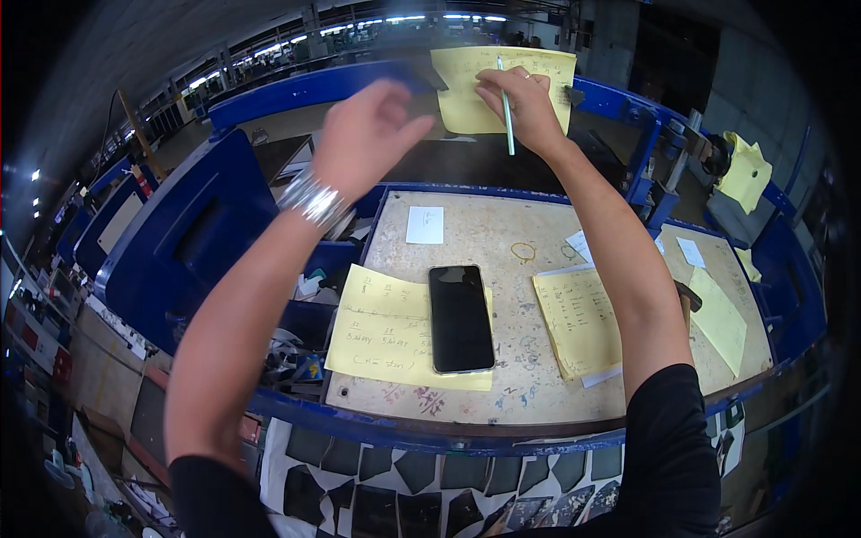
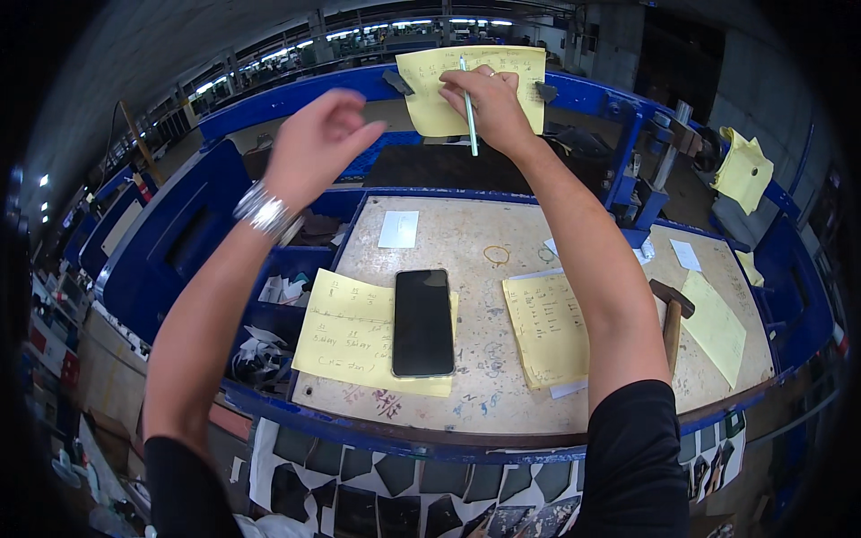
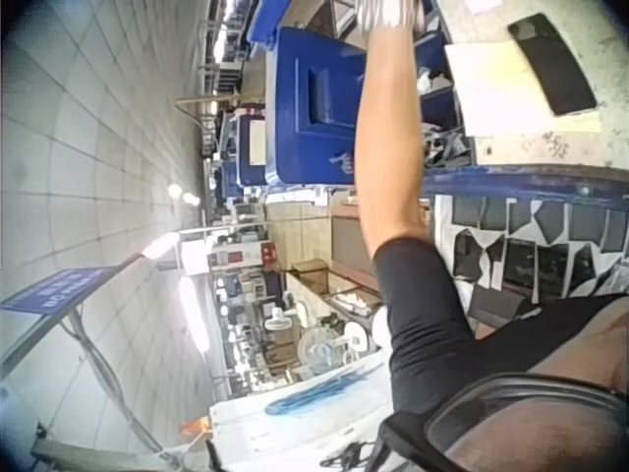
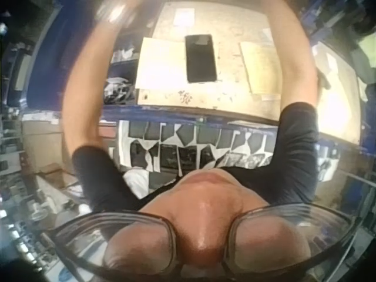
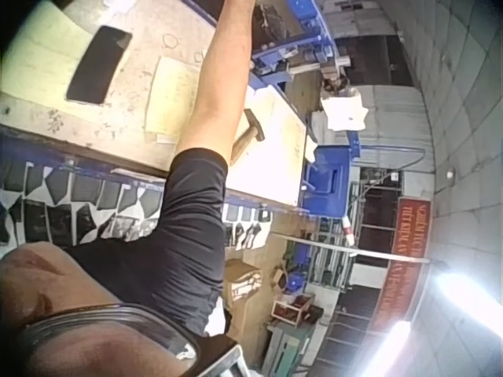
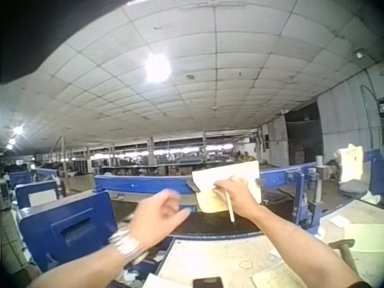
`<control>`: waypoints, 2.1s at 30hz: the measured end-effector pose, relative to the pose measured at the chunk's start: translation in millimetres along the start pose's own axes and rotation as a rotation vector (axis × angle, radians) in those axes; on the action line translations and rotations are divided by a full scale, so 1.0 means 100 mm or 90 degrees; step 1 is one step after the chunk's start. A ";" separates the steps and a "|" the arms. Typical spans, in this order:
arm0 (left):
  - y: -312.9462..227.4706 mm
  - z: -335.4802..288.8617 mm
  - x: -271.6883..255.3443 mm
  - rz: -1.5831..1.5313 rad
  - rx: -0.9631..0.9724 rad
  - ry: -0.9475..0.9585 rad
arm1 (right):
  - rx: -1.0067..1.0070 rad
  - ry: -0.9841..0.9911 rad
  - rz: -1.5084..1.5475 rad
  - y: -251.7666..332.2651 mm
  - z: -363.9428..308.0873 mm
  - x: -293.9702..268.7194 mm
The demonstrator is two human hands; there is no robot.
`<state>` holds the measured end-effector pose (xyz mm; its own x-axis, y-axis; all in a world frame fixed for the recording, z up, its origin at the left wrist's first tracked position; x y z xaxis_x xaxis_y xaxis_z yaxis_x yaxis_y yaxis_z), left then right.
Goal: Collect cut shoe upper components from a machine, stack them, tie the bundle with a strap, and record production data on a notepad.
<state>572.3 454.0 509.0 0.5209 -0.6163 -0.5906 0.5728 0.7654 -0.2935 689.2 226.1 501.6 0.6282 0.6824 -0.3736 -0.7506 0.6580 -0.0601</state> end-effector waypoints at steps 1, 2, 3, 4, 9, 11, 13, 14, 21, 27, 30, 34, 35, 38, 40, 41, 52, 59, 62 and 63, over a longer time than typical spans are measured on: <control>0.15 0.26 0.17 0.013 -0.043 -0.038 | -0.011 -0.010 0.011 0.03 0.02 0.00; 0.31 0.47 0.26 0.033 -0.088 -0.080 | -0.014 -0.016 0.012 0.12 0.07 0.04; 0.50 0.64 0.41 -0.001 -0.141 -0.119 | 0.007 -0.012 -0.002 0.16 0.10 0.08; 0.66 0.76 0.54 -0.038 -0.194 -0.156 | 0.028 -0.007 -0.018 0.18 0.14 0.11; 0.78 1.02 0.81 -0.015 -0.181 -0.206 | 0.014 -0.028 -0.144 0.21 0.34 -0.04; 0.85 1.08 0.84 -0.088 -0.181 -0.168 | 0.009 -0.016 -0.159 0.21 0.52 -0.09; 0.89 1.11 0.84 -0.097 -0.183 -0.150 | -0.002 0.022 -0.181 0.21 0.67 -0.05; 0.92 1.12 0.85 -0.100 -0.187 -0.135 | -0.014 0.059 -0.197 0.22 0.72 0.00; 1.13 1.14 0.84 -0.243 -0.153 -0.043 | 0.098 0.178 -0.228 0.12 1.00 0.08; 1.23 1.15 0.83 -0.375 -0.157 -0.050 | 0.077 0.190 -0.194 0.11 1.04 0.05; 1.14 1.14 0.81 -0.407 -0.132 -0.038 | 0.103 0.177 -0.222 0.15 1.02 0.04; 0.95 1.07 0.76 -0.322 -0.142 -0.033 | 0.117 0.159 -0.214 0.14 0.98 -0.01; 0.94 1.07 0.74 -0.299 -0.149 -0.039 | 0.113 0.163 -0.213 0.15 0.98 -0.01; 0.91 1.08 0.74 -0.271 -0.165 -0.054 | 0.107 0.153 -0.199 0.17 0.96 -0.02; 0.91 1.10 0.75 -0.268 -0.158 -0.058 | 0.105 0.138 -0.186 0.17 0.94 -0.07; 0.98 1.09 0.72 -0.258 -0.156 -0.068 | 0.053 0.029 -0.131 0.38 0.97 -0.20; 1.16 1.27 0.82 -0.247 -0.132 -0.022 | 0.139 -0.051 0.161 0.21 0.19 -0.04; 1.04 1.16 0.79 -0.287 -0.143 -0.013 | 0.067 -0.122 0.126 0.08 0.04 -0.02; 0.99 1.13 0.79 -0.301 -0.142 -0.010 | -0.001 -0.158 0.081 0.11 -0.02 -0.04; 1.01 1.14 0.78 -0.283 -0.134 -0.015 | -0.003 -0.156 0.084 0.12 -0.01 -0.01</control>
<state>743.3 462.2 519.3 0.2703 -0.8938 -0.3577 0.6035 0.4468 -0.6604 679.3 232.7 500.2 0.5558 0.8187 -0.1442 -0.8294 0.5578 -0.0303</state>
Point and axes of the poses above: each hand's wrist, its own z-axis towards the middle knuckle, its own x-axis out of the palm, y = z × x, the point moved 7 cm from there along z, towards the middle knuckle, and after that the axes turned 4 degrees about x, right-handed, at the moved point
